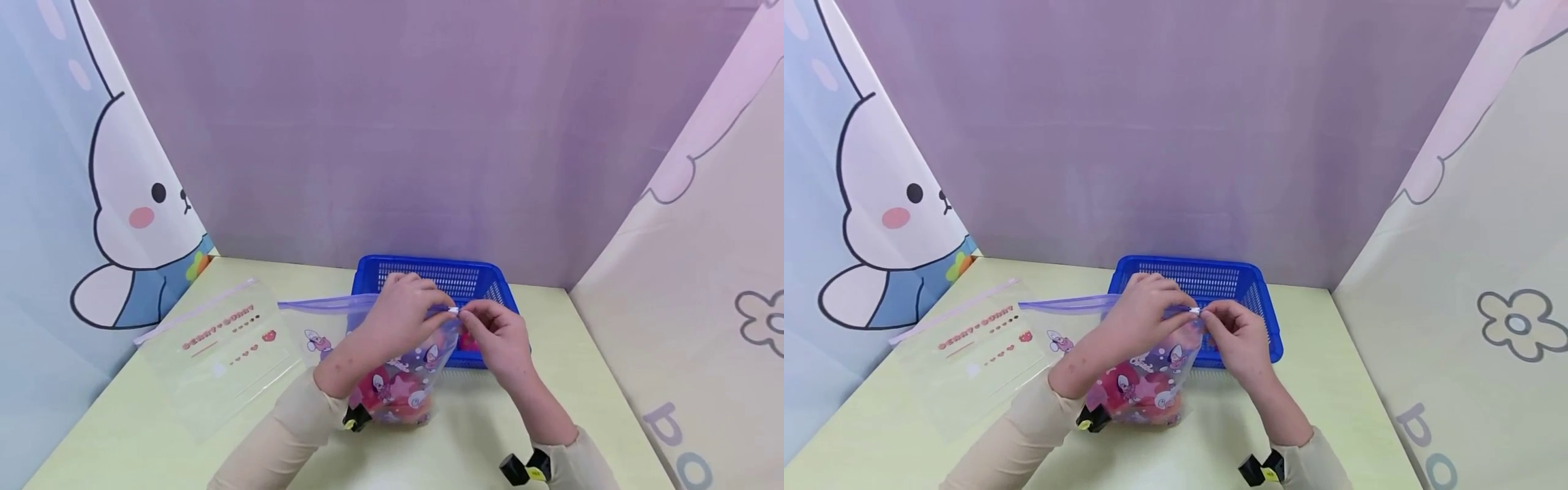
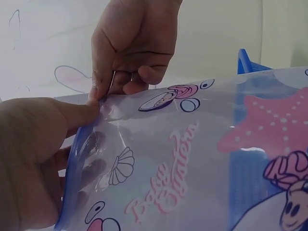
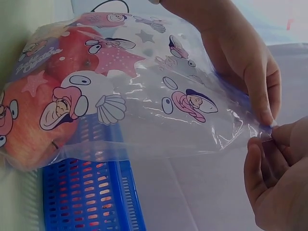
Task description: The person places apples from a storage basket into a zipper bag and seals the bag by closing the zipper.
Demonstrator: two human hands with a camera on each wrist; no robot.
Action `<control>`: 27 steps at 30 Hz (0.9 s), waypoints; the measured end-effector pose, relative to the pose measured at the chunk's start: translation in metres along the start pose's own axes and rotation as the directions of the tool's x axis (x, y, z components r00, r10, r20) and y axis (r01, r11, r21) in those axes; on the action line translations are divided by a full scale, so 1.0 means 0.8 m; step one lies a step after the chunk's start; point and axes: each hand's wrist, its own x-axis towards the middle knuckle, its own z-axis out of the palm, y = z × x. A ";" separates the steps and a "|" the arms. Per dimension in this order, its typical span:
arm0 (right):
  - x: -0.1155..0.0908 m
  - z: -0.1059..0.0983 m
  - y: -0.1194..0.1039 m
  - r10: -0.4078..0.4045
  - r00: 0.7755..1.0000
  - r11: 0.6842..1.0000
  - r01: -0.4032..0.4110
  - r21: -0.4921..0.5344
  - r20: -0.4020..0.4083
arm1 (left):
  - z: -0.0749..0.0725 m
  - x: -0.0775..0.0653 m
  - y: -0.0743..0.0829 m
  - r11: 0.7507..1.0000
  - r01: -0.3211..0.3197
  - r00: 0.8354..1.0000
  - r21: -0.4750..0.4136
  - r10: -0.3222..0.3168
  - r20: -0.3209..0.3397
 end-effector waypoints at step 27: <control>-0.013 0.012 -0.028 -0.170 0.985 0.973 0.164 -0.160 -0.026 | -0.025 -0.027 -0.015 0.999 -0.004 0.999 0.051 0.006 -0.043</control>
